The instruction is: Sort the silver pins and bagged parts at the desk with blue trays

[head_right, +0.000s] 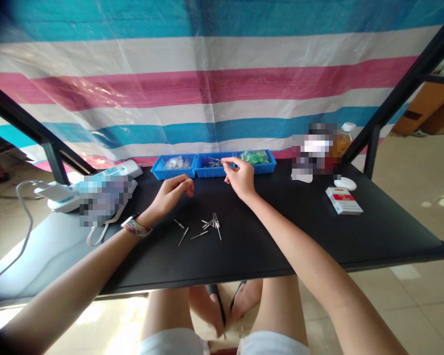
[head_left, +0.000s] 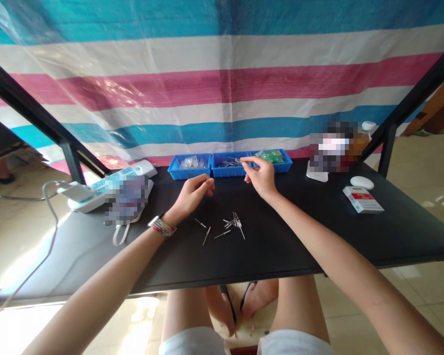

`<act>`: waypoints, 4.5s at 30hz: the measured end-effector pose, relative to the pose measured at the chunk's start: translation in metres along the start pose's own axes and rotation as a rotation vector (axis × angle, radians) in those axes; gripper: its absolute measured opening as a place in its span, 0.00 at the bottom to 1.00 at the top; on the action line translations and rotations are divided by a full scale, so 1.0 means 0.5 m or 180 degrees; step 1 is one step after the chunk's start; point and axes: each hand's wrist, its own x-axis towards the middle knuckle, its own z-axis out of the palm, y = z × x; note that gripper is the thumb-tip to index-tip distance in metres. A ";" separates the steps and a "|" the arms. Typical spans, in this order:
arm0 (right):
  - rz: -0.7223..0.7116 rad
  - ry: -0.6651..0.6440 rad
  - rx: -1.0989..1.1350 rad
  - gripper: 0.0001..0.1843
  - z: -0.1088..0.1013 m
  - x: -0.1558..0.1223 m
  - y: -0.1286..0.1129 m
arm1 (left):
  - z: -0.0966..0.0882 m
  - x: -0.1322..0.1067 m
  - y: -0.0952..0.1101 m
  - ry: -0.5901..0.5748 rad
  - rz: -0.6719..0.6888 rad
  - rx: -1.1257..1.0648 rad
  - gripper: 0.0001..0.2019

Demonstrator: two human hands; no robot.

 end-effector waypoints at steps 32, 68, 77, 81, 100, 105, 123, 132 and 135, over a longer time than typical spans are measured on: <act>-0.1057 -0.1860 -0.1337 0.11 0.067 -0.109 -0.020 | 0.002 0.011 -0.023 0.0030 -0.0144 -0.0064 0.17; 0.0679 -0.1142 0.0900 0.19 0.056 -0.064 0.018 | 0.005 0.001 -0.021 -0.0053 0.0194 0.0301 0.18; 0.0500 -0.0900 0.0855 0.12 0.052 -0.061 0.010 | 0.007 0.004 -0.028 -0.0057 0.0202 0.0416 0.22; 0.0413 -0.1017 0.0645 0.10 0.050 -0.064 0.011 | 0.010 0.005 -0.031 0.0009 0.0111 0.0343 0.24; -0.0853 -0.0782 -0.1261 0.09 -0.026 -0.027 0.001 | 0.010 -0.006 -0.032 -0.0230 0.0127 0.0401 0.22; -0.0384 -0.2539 -0.0995 0.06 -0.027 -0.066 -0.061 | 0.016 -0.004 -0.039 -0.0357 0.0064 0.0345 0.17; -0.0639 -0.3100 -0.1325 0.06 -0.042 -0.108 -0.084 | 0.017 0.003 -0.044 -0.0662 0.0245 0.0920 0.12; -0.0448 -0.3023 -0.0817 0.05 -0.024 -0.064 -0.068 | 0.013 0.000 -0.033 -0.0694 0.0242 0.0631 0.14; -0.0166 -0.2940 -0.0589 0.03 -0.018 -0.048 -0.056 | 0.009 -0.003 -0.025 -0.0755 0.0229 0.0559 0.15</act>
